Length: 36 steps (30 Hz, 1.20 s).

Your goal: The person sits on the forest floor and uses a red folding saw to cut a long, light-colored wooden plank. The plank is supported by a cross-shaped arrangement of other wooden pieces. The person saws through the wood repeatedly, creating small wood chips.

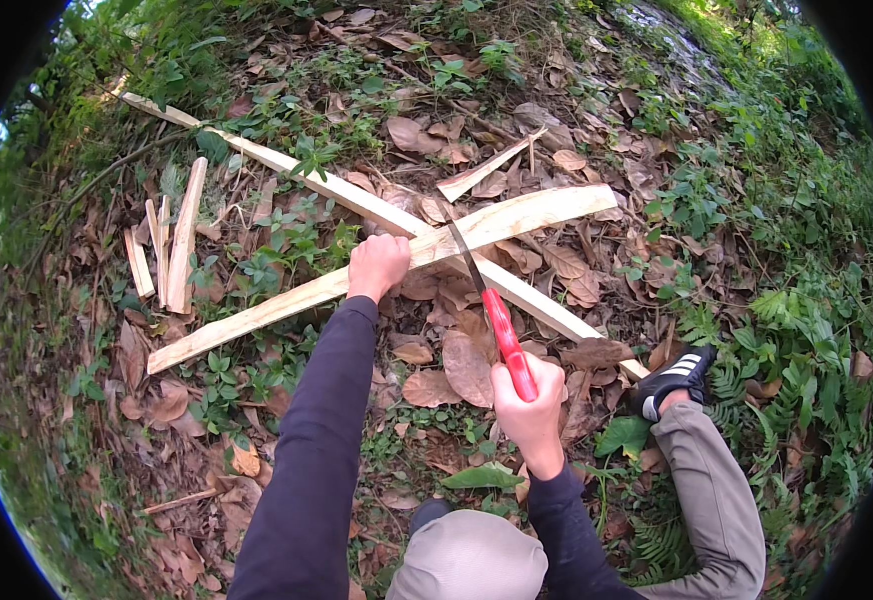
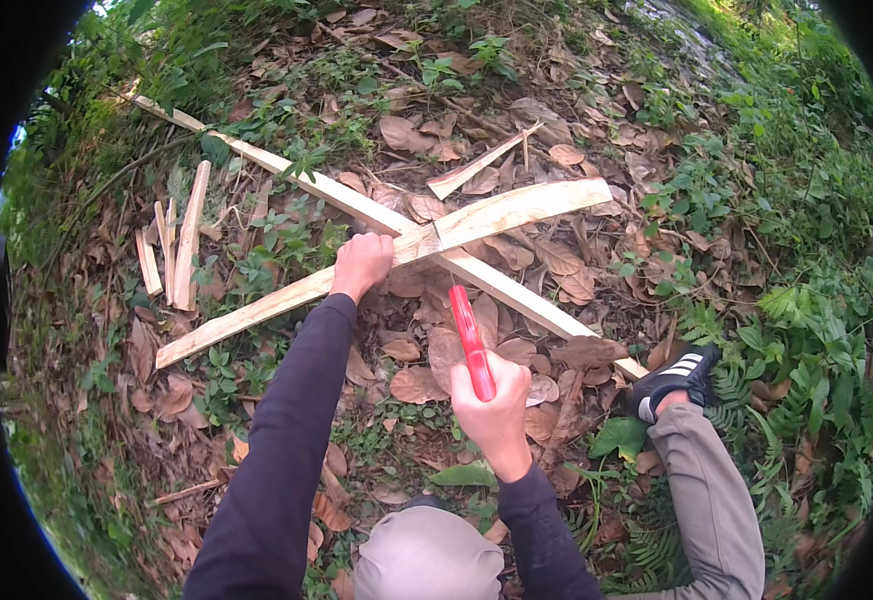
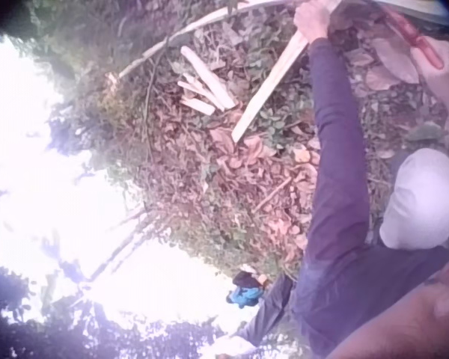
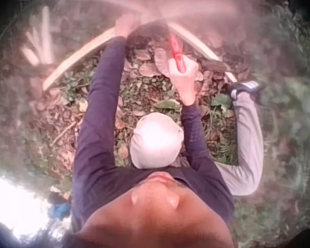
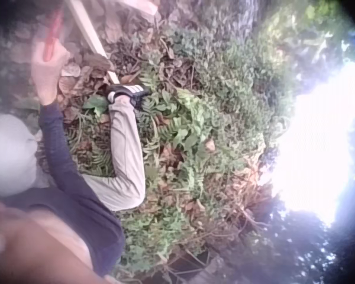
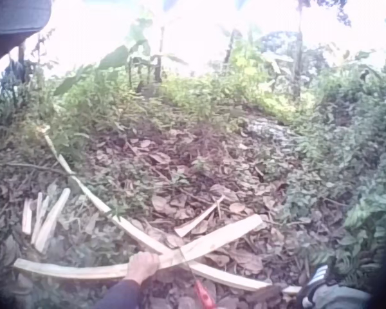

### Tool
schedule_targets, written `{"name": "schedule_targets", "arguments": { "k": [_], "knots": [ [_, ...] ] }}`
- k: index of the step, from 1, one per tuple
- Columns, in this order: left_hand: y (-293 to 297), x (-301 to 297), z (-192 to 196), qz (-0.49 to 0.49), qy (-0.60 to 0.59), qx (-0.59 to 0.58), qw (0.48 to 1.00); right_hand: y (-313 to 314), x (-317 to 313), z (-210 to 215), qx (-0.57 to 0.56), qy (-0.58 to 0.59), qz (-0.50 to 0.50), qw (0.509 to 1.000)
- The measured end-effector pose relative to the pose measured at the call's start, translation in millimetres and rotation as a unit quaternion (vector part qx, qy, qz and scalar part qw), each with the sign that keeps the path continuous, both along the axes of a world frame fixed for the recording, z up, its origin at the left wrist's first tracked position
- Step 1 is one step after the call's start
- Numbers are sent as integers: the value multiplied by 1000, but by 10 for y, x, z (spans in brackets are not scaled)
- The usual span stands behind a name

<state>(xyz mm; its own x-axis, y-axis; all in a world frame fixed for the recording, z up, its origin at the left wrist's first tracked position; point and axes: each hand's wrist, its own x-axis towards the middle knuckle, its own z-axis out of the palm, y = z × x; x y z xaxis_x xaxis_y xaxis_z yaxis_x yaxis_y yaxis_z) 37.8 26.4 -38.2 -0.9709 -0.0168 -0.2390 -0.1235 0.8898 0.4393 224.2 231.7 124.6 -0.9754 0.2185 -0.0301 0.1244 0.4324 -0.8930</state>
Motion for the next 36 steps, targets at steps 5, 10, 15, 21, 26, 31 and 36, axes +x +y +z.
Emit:
{"name": "schedule_targets", "arguments": {
  "k": [5,10,15,21,26,31,36],
  "knots": [
    [-28,-40,42,22,-15,8,1000,65,-117,74,11,-21,12,1000],
    [17,26,74,18,11,7,1000,352,477,-645,9,14,66,998],
    [69,55,70,19,57,-4,998,239,558,-708,0,25,26,999],
    [264,23,104,-27,128,-2,991,29,735,-561,-20,61,0,998],
    [293,-42,82,37,139,19,989,140,587,-665,-27,37,11,999],
    [290,-194,220,119,250,-8,961,389,565,-735,-25,27,43,998],
    [330,-203,-48,72,337,-56,937,387,543,-417,-54,-19,-15,998]
  ]
}}
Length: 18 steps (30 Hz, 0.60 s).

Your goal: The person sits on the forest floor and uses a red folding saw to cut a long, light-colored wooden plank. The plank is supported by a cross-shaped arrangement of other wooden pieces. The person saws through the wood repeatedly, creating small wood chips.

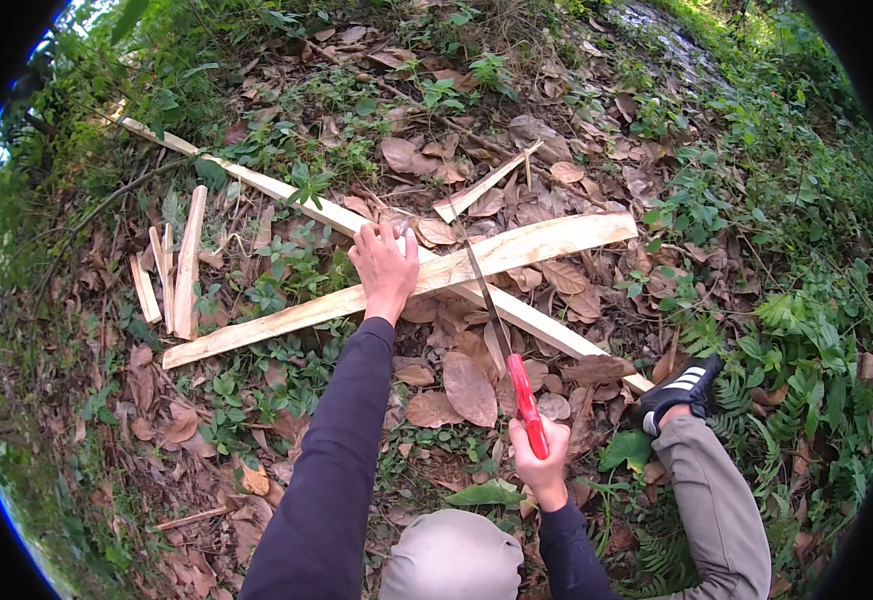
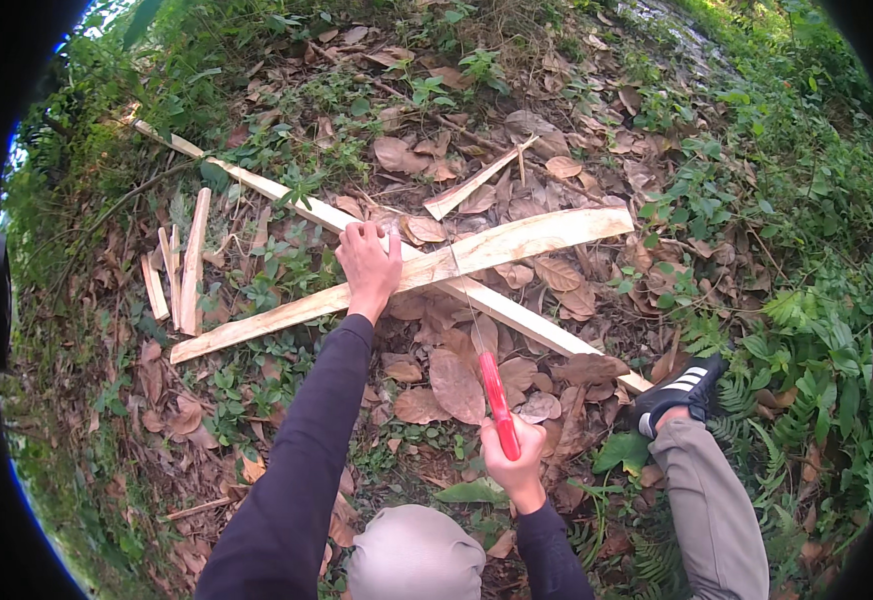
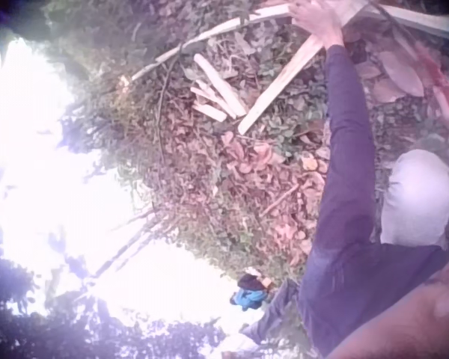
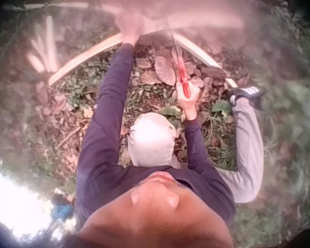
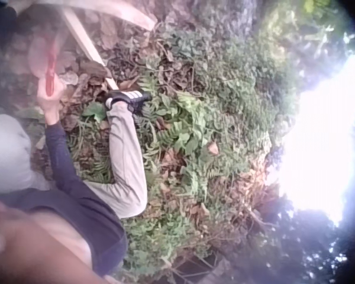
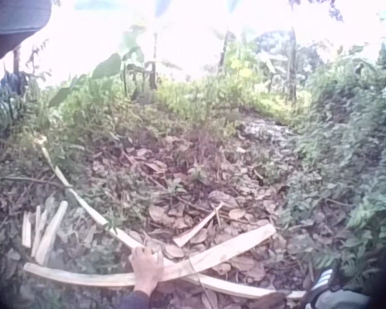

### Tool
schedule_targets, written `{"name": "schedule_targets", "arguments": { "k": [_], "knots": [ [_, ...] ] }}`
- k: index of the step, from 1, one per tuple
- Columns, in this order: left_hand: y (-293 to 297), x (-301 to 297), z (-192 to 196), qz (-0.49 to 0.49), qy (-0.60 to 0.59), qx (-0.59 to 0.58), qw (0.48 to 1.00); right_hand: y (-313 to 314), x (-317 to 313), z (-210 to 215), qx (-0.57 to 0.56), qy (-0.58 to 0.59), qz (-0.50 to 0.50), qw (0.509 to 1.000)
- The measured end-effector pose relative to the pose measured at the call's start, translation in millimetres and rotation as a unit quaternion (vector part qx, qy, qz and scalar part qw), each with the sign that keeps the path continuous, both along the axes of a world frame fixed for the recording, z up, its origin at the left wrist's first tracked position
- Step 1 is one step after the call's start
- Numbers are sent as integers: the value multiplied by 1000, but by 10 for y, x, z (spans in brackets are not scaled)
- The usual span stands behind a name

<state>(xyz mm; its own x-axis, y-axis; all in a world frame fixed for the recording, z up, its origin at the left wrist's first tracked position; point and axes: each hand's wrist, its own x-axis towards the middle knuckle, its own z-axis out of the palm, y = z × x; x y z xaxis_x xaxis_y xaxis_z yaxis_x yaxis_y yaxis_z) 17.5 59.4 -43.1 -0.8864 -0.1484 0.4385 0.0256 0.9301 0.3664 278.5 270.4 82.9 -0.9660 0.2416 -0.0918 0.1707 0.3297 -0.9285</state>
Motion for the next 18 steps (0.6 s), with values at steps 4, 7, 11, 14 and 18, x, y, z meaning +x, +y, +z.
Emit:
{"name": "schedule_targets", "arguments": {
  "k": [4,7,11,14,18],
  "knots": [
    [-35,57,-128,-170,-59,49,983,-198,-74,195,16,-13,-56,998],
    [13,111,9,-215,-57,17,975,-335,-186,209,19,43,-6,999],
    [-53,128,32,-260,-17,2,965,-41,129,-220,74,55,16,996],
    [-13,64,-74,-252,-24,81,964,67,422,-243,70,48,15,996],
    [-43,71,-34,-262,-4,40,964,-94,297,-149,55,59,-6,997]
  ]
}}
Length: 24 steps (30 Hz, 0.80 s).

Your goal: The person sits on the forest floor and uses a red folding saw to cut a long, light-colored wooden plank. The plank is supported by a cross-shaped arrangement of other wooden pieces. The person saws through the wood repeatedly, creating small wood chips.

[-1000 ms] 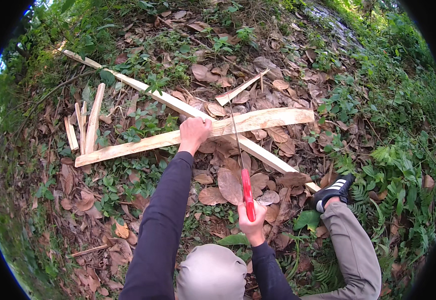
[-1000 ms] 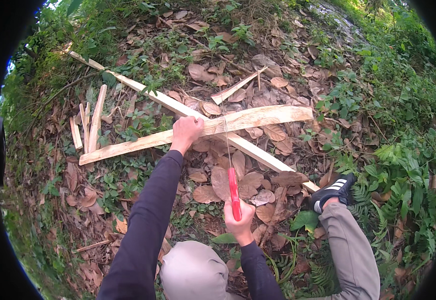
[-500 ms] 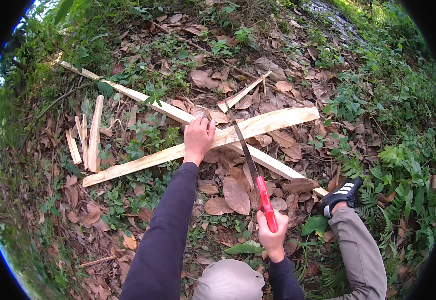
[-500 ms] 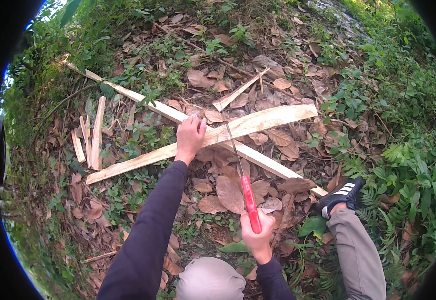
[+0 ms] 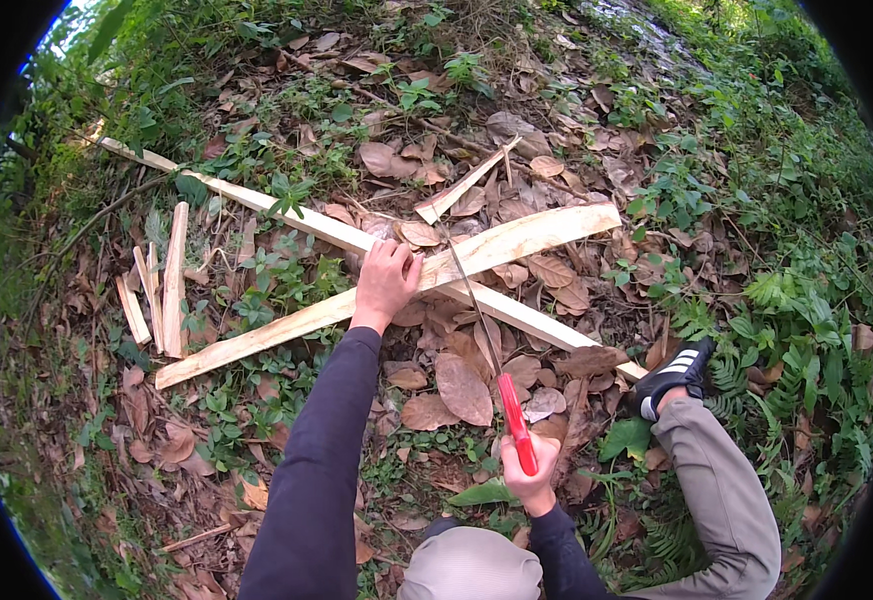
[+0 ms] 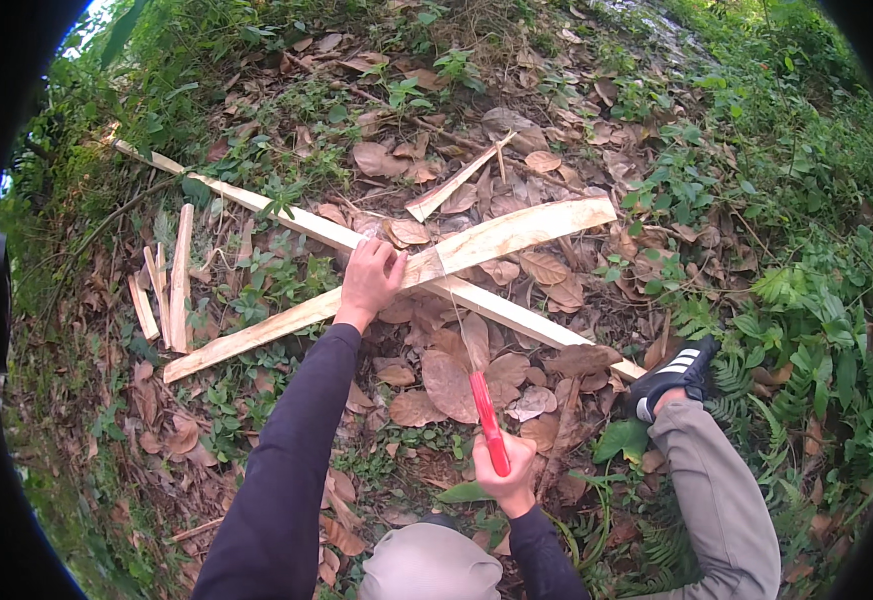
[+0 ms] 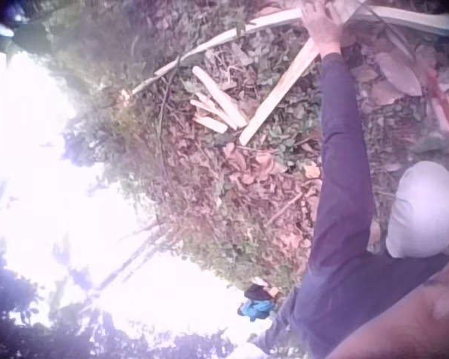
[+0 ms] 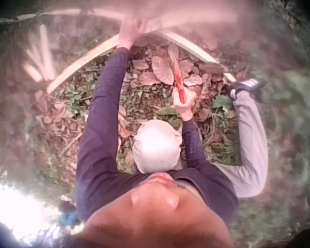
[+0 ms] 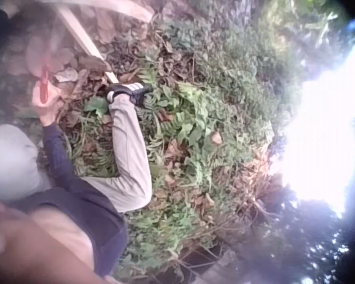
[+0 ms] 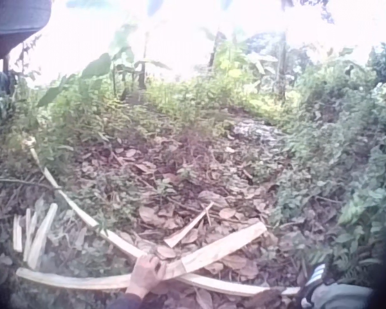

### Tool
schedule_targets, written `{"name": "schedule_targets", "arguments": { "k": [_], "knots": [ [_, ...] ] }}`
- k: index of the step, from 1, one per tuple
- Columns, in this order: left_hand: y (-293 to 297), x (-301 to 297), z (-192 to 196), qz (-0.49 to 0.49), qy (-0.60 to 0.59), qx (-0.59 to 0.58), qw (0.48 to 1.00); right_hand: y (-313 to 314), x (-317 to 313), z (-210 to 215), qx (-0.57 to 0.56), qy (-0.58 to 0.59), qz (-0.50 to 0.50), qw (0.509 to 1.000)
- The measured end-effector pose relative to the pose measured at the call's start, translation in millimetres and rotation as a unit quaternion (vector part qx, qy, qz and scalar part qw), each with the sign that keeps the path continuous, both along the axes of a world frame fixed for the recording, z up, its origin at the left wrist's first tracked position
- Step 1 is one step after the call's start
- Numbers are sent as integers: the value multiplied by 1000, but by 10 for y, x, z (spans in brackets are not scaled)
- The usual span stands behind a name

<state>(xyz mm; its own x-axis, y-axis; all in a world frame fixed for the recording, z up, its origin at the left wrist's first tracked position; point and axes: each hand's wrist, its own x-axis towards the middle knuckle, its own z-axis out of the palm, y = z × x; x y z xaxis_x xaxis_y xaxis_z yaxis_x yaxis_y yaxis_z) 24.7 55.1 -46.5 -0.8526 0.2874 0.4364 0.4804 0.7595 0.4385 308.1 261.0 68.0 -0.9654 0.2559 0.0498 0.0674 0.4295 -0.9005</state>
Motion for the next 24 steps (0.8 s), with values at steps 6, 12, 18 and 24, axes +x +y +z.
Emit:
{"name": "schedule_targets", "arguments": {
  "k": [6,12,18,24],
  "knots": [
    [72,23,-8,0,-83,58,995,-172,-478,457,-26,-33,-63,997],
    [-20,-62,28,-5,-88,27,996,33,-544,487,-5,-54,23,998],
    [-2,-74,-10,15,-59,65,996,122,-190,57,-24,-29,35,999],
    [40,-59,-13,11,-84,65,994,267,251,-277,-71,-57,-18,996]
  ]
}}
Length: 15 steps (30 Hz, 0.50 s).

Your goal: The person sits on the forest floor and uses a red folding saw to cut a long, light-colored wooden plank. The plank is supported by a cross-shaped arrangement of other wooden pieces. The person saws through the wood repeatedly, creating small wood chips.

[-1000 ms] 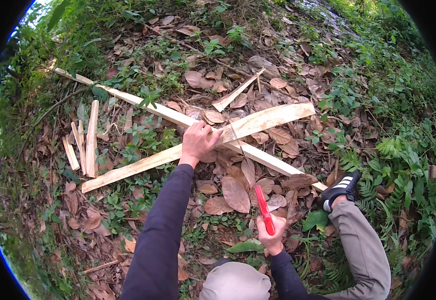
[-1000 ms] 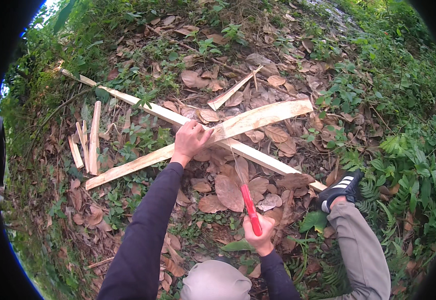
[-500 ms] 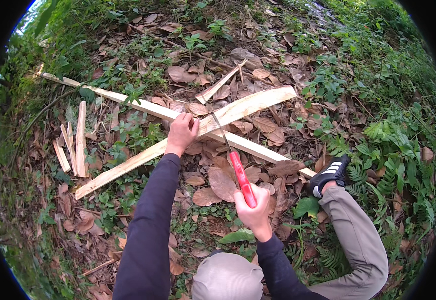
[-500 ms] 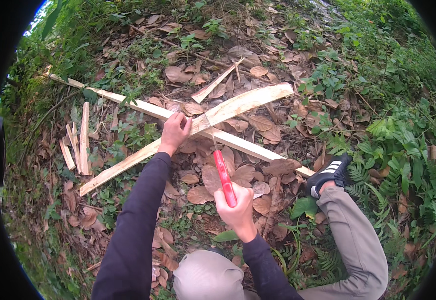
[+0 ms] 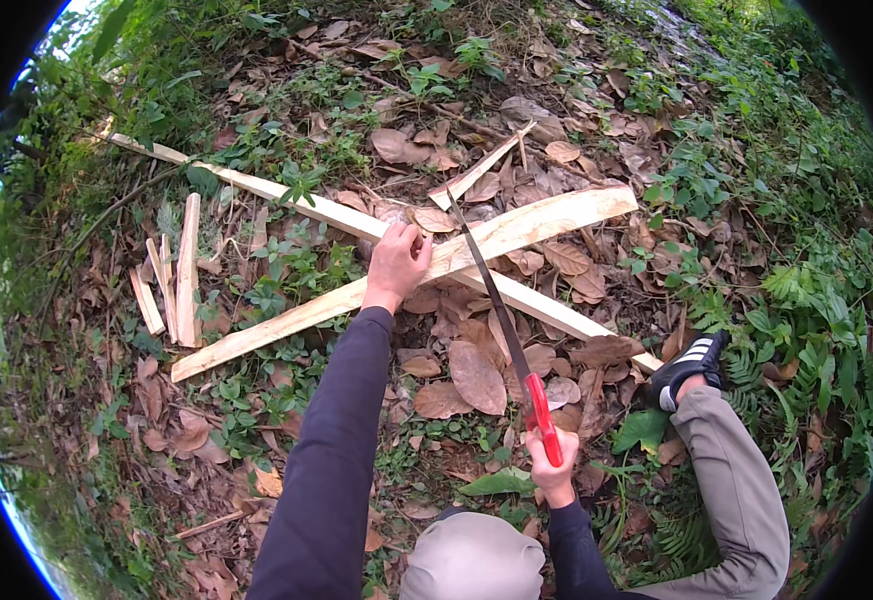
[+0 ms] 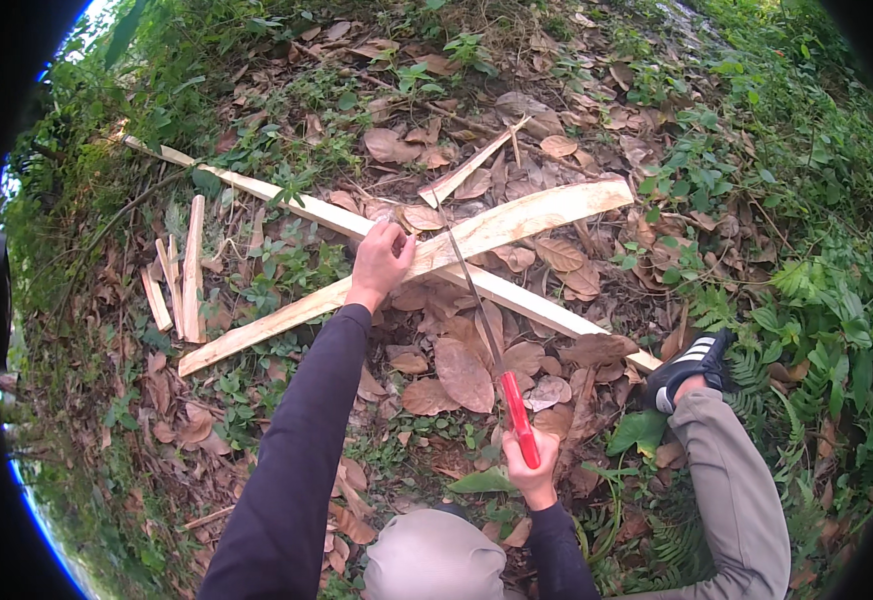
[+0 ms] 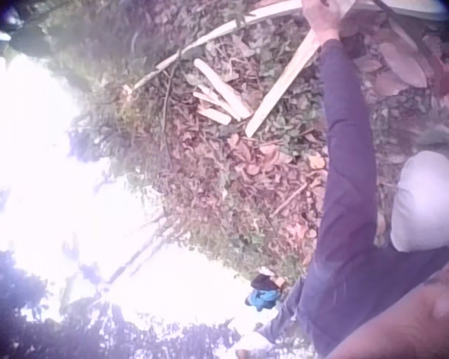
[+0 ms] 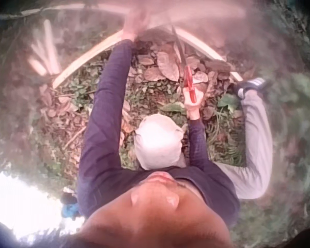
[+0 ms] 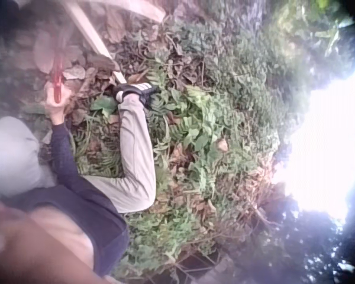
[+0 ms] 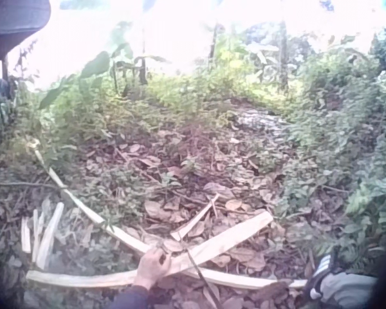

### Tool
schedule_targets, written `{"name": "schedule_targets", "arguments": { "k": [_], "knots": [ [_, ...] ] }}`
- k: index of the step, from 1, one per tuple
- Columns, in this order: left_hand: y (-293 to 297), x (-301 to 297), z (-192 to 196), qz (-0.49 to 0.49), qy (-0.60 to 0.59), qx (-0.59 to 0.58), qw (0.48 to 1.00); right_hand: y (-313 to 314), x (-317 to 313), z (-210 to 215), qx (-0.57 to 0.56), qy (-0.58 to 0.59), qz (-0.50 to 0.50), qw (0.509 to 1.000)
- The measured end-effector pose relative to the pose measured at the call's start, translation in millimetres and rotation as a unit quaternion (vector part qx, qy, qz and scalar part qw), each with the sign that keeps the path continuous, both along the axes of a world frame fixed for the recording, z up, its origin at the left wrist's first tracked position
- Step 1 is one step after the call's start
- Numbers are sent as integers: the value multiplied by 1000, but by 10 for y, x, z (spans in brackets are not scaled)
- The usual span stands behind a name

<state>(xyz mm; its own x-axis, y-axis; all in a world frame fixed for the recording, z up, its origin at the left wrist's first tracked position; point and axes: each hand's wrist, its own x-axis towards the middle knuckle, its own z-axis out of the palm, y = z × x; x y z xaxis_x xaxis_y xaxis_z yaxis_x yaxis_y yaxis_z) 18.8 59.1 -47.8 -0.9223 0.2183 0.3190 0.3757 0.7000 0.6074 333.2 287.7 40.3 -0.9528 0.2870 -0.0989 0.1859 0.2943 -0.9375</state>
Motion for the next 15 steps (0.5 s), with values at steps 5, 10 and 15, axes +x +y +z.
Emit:
{"name": "schedule_targets", "arguments": {
  "k": [5,10,15],
  "knots": [
    [-41,62,-43,62,23,-46,997,38,-274,749,-75,-54,-52,994],
    [-134,123,95,74,32,-108,991,283,-192,1586,-166,42,-97,980],
    [-115,533,349,6,5,-236,972,475,-314,1834,57,61,-87,993]
  ]
}}
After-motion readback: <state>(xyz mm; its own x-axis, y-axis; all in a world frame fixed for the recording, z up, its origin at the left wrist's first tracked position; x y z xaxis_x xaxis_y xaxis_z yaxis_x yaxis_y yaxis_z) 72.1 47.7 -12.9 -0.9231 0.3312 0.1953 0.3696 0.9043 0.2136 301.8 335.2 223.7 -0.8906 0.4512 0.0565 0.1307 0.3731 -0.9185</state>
